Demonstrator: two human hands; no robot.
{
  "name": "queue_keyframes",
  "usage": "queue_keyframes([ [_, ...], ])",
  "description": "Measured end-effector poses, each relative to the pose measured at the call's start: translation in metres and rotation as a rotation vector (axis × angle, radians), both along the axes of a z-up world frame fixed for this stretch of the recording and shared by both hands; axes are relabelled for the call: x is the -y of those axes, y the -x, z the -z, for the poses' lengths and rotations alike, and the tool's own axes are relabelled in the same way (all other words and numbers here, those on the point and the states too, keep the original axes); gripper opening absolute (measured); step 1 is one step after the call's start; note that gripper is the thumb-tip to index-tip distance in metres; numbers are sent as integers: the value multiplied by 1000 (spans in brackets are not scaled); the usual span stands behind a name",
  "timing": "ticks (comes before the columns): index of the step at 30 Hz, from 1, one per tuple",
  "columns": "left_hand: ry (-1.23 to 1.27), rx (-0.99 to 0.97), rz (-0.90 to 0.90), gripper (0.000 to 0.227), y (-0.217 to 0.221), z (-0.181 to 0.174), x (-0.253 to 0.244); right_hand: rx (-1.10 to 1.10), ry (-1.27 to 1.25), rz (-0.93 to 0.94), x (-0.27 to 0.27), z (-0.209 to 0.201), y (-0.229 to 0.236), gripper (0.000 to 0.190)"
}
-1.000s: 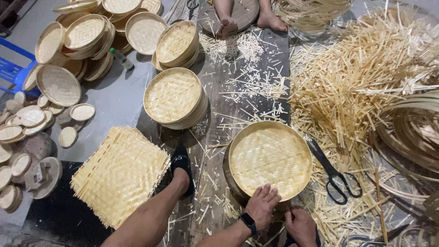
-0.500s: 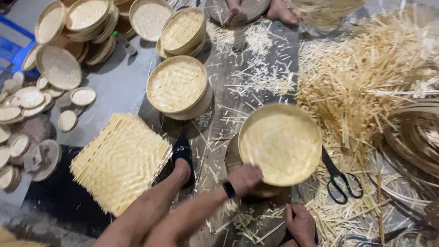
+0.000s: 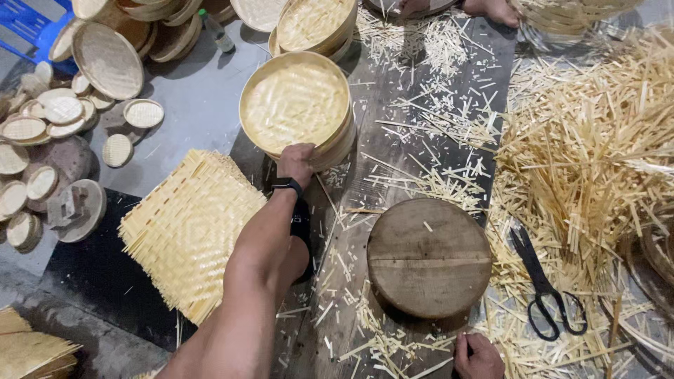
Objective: The person sits on the floor and assembles round woven trays by placing a circular bamboo frame onto a square woven mat, pressing it into a wooden mold, and trimming excess material with scissors. The finished trays are stacked nearby.
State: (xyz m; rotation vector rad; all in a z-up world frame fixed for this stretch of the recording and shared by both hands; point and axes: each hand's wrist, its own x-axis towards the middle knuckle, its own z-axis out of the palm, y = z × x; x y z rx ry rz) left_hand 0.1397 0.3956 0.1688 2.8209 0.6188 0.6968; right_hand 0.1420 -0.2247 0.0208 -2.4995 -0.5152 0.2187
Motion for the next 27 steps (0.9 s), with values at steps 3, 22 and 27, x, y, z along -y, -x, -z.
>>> queue_keyframes([
  [3, 96, -10, -66, 48, 2, 14, -4, 37, -76, -34, -3, 5, -5, 24],
  [22, -296, -645, 101, 63, 44, -39, 6, 80, -92, -62, -8, 0, -11, 29],
  [27, 118, -1127, -136, 98, 164, -97, 58, -13, -29, 0, -8, -11, -6, 21],
])
